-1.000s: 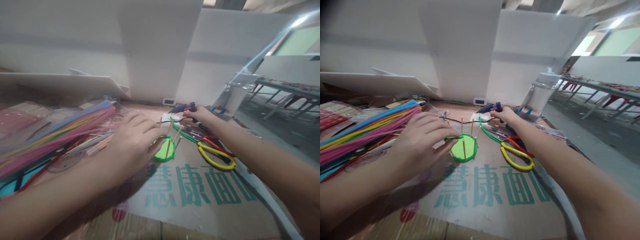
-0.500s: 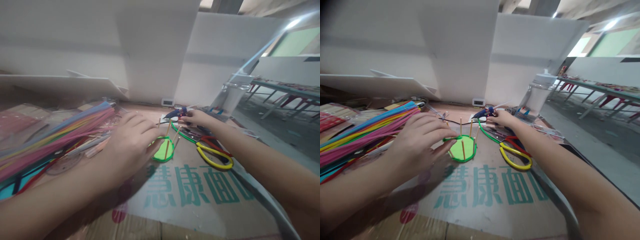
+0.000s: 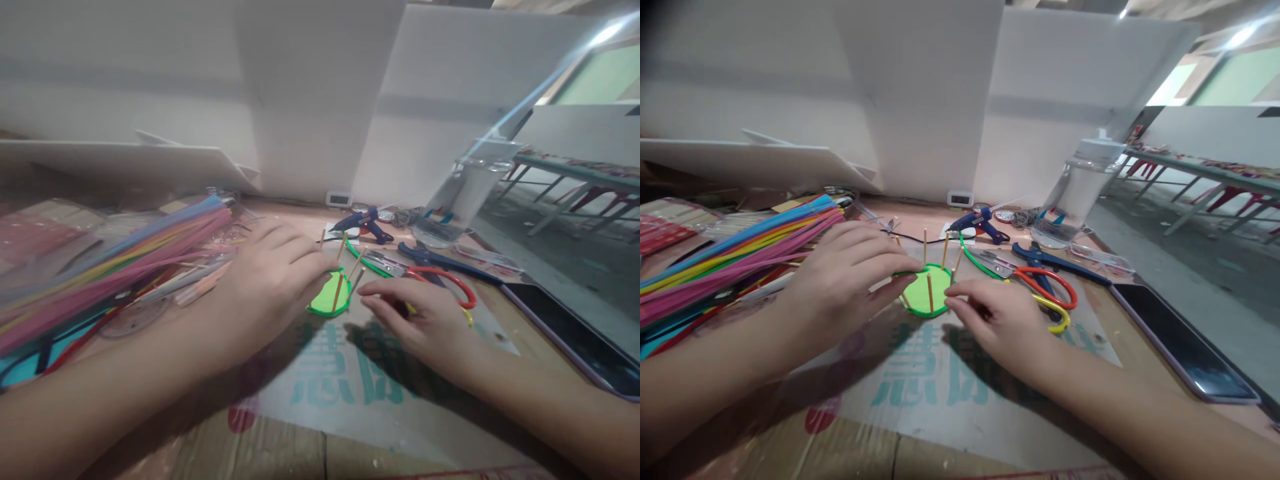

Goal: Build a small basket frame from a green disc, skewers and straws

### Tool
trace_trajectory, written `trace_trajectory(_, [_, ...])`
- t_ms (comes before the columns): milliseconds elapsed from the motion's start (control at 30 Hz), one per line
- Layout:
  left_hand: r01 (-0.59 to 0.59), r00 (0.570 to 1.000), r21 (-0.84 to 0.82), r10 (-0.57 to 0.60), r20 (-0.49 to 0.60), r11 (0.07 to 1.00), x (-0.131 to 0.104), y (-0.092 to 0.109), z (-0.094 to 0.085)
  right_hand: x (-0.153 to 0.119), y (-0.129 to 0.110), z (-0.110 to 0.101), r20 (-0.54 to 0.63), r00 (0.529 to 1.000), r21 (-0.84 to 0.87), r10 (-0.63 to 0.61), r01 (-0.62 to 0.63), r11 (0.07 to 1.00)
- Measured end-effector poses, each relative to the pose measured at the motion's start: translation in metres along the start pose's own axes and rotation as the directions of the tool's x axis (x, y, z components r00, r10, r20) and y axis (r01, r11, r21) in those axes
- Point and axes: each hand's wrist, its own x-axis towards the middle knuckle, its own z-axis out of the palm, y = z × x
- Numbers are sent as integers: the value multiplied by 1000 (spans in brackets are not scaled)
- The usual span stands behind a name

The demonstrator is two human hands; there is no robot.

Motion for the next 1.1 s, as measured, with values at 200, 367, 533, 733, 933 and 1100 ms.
trace_trajectory(200, [-9,1000,-15,9,-21,1000,0,-2,1,1,5,21,95,995,1,34,-34,999])
trace_trajectory(367, [-3,1000,-13,3,-3,1000,0,-2,1,4,6,29,146,985,11,88,-91,996])
trace_trajectory(533, [-21,1000,-3,21,-5,1000,-1,-3,2,6,5,36,195,972,21,134,-140,990])
trace_trajectory(733, [-23,1000,0,23,11,1000,-1,-4,1,8,9,40,195,969,79,150,-168,983])
trace_trajectory(933, [-31,999,-2,31,14,1000,-1,-4,1,9,7,40,206,966,99,157,-180,979])
trace_trajectory(1100, [-43,999,11,43,7,999,-1,-4,3,10,5,39,220,961,105,166,-193,976])
